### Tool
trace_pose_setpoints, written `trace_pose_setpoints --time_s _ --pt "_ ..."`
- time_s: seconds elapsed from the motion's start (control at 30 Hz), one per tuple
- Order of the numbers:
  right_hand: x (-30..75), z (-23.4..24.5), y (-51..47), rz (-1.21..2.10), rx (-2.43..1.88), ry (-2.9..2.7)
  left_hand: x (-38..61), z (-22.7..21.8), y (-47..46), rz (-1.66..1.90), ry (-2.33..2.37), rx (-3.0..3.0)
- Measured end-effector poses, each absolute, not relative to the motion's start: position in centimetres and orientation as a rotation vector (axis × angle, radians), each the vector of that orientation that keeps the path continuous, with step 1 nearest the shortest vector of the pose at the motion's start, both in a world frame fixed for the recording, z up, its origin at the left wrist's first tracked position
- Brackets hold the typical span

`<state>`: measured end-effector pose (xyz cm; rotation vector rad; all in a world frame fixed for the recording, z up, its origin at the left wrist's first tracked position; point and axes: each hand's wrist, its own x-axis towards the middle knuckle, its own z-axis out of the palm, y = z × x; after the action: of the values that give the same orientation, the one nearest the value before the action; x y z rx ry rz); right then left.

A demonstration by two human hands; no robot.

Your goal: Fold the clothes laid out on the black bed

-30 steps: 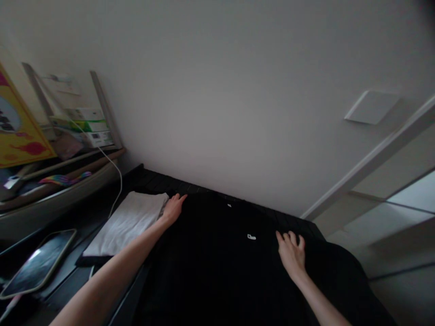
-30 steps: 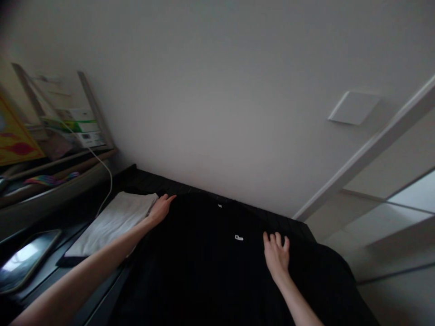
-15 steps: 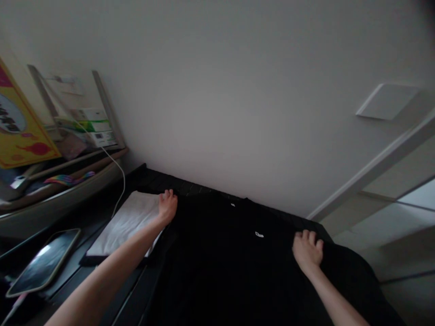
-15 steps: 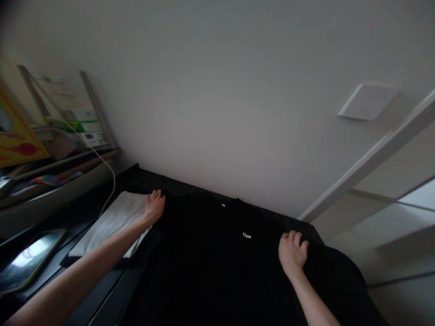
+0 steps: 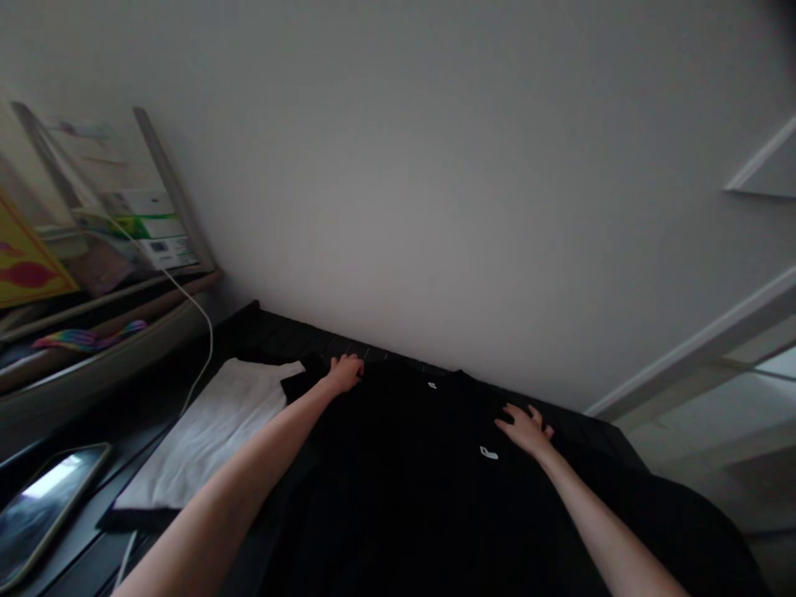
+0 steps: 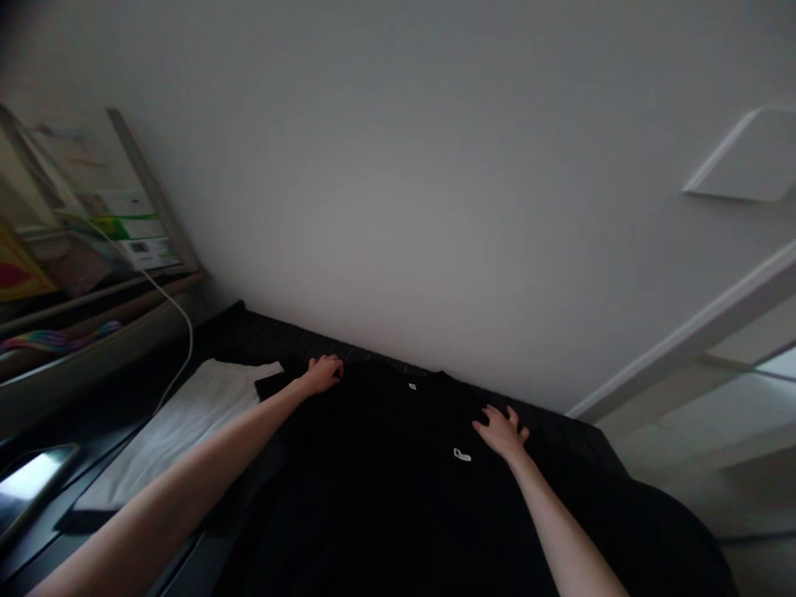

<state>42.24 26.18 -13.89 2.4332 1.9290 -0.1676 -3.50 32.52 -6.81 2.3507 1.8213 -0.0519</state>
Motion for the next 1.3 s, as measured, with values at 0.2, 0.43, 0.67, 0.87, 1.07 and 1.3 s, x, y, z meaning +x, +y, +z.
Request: trace_pose_setpoints --time_s 0.2,0.43,0.67,0.87,1.07,1.3 --pt "42.8 -15.6 27.1 -0.256 2.477 1.874 -2.7 -6.2 34.2 -0.012 1.830 2.439" --pt "40.9 -17.4 26.6 -0.212 2.552 1.827 0.5 -9.1 32.6 0.048 2.003 2.432" --pt "39.4 -15.9 25.1 0.068 2.599 1.824 -4.1 -8.8 29.5 0.121 2.239 2.389" --pt "31.7 -13.0 19.8 0.416 2.425 2.141 -9.9 -5.2 27.6 0.040 2.404 2.229" --pt "21.9 -10.9 13.2 0.217 2.264 2.398 -11.9 -2.4 24.7 -0.006 2.329 2.184" --pt "17.5 -8.8 9.2 -0.025 2.050 2.622 -12.5 0.5 23.2 0.117 2.159 2.090"
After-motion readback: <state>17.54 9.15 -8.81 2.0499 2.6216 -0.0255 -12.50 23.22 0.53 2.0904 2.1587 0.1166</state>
